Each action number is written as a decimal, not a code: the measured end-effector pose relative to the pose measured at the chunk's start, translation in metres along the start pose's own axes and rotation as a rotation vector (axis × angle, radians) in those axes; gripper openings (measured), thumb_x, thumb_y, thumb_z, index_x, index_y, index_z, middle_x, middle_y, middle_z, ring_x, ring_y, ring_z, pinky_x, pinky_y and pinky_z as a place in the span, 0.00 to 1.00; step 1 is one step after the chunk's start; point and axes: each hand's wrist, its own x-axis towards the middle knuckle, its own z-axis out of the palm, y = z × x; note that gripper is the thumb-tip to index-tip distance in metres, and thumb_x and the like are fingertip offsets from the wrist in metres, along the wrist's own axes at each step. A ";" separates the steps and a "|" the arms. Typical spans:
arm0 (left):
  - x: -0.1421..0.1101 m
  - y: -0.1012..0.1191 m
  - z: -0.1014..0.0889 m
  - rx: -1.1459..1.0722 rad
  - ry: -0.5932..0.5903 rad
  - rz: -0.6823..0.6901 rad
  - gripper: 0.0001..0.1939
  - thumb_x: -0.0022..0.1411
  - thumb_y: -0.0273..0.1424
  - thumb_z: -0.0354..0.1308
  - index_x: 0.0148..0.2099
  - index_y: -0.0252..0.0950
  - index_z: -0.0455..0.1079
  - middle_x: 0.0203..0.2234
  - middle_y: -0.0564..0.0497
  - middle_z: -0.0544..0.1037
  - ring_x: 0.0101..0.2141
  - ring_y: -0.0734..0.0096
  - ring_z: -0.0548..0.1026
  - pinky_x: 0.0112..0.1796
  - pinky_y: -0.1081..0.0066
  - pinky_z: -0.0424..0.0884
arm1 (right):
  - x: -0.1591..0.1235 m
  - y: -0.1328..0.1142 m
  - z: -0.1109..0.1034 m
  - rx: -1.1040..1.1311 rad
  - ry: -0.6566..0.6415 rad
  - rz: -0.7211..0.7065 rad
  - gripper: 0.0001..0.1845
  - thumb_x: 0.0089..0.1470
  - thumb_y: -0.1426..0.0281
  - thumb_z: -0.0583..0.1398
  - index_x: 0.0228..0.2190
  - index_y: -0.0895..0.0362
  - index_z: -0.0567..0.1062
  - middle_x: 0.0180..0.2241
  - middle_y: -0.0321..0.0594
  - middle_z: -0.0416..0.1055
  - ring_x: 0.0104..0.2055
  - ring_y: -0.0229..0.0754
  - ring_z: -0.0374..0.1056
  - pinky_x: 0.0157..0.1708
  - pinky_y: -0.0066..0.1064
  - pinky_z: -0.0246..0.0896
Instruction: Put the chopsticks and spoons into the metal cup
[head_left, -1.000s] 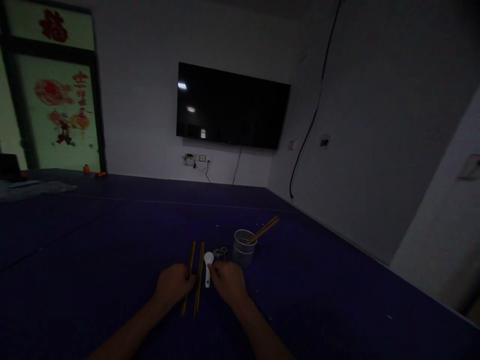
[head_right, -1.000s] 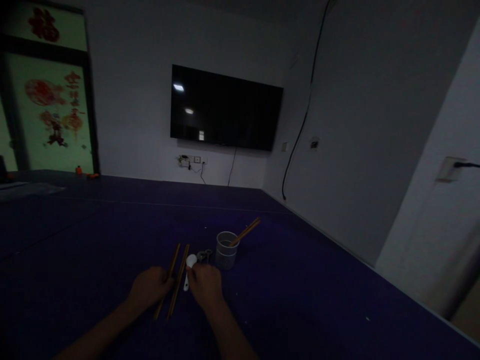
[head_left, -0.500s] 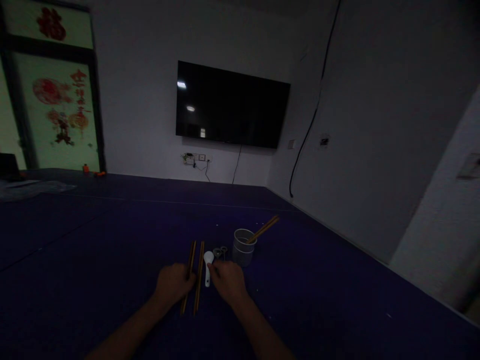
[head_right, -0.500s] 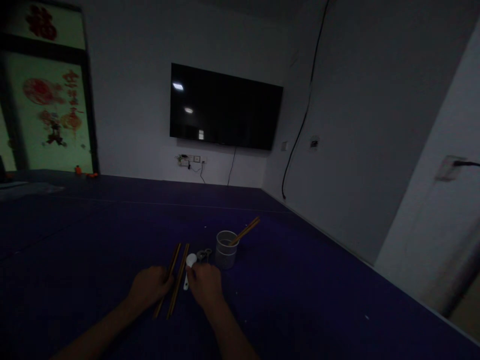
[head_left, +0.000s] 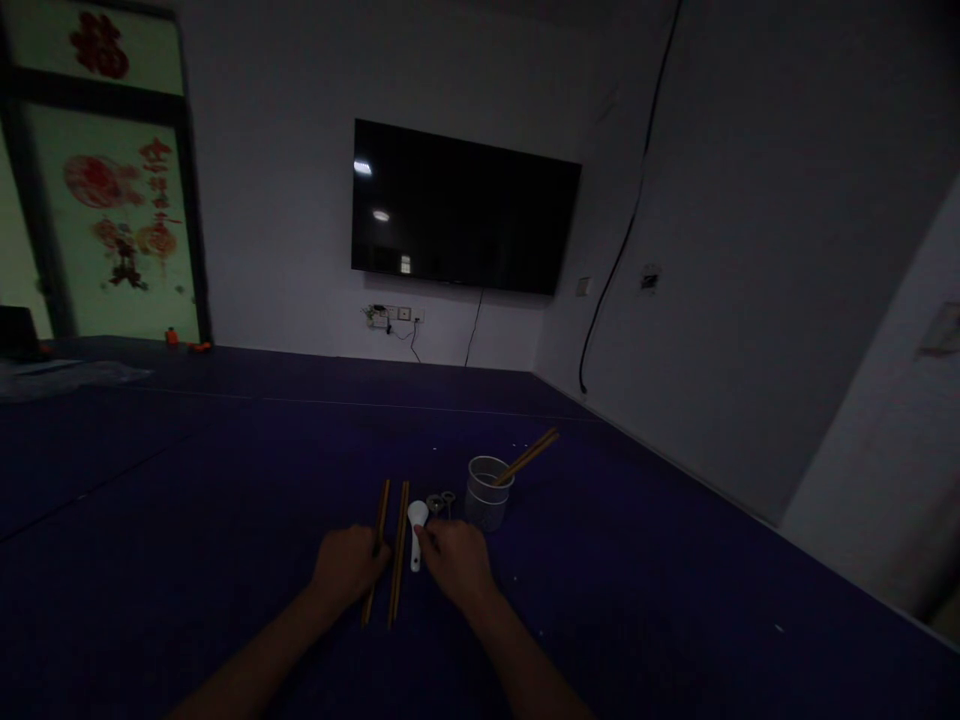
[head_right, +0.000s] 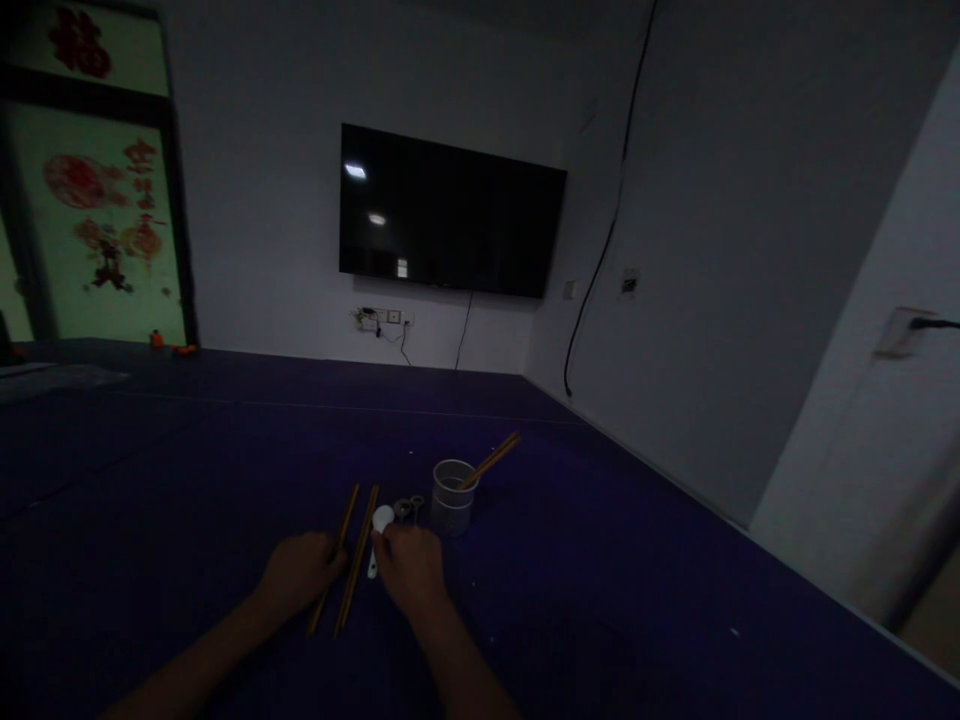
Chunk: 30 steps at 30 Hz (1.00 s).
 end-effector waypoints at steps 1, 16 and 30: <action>0.000 0.000 0.000 0.001 -0.004 -0.002 0.20 0.60 0.36 0.42 0.34 0.34 0.74 0.31 0.42 0.79 0.35 0.61 0.77 0.36 0.67 0.67 | 0.000 0.000 0.000 0.000 -0.001 -0.003 0.18 0.61 0.62 0.50 0.29 0.54 0.75 0.30 0.40 0.77 0.32 0.39 0.73 0.27 0.24 0.54; 0.004 -0.001 -0.001 0.015 -0.054 -0.018 0.20 0.60 0.36 0.42 0.36 0.33 0.74 0.33 0.41 0.79 0.36 0.59 0.77 0.37 0.66 0.69 | 0.000 -0.001 -0.003 0.000 -0.035 -0.006 0.19 0.61 0.62 0.49 0.30 0.54 0.76 0.31 0.41 0.77 0.34 0.39 0.73 0.27 0.24 0.54; 0.005 -0.003 0.001 0.001 -0.041 -0.032 0.17 0.58 0.34 0.44 0.35 0.34 0.74 0.33 0.41 0.79 0.36 0.59 0.77 0.37 0.66 0.69 | 0.000 -0.001 -0.002 0.001 -0.041 -0.004 0.19 0.61 0.62 0.48 0.30 0.55 0.76 0.31 0.42 0.77 0.34 0.40 0.73 0.28 0.25 0.55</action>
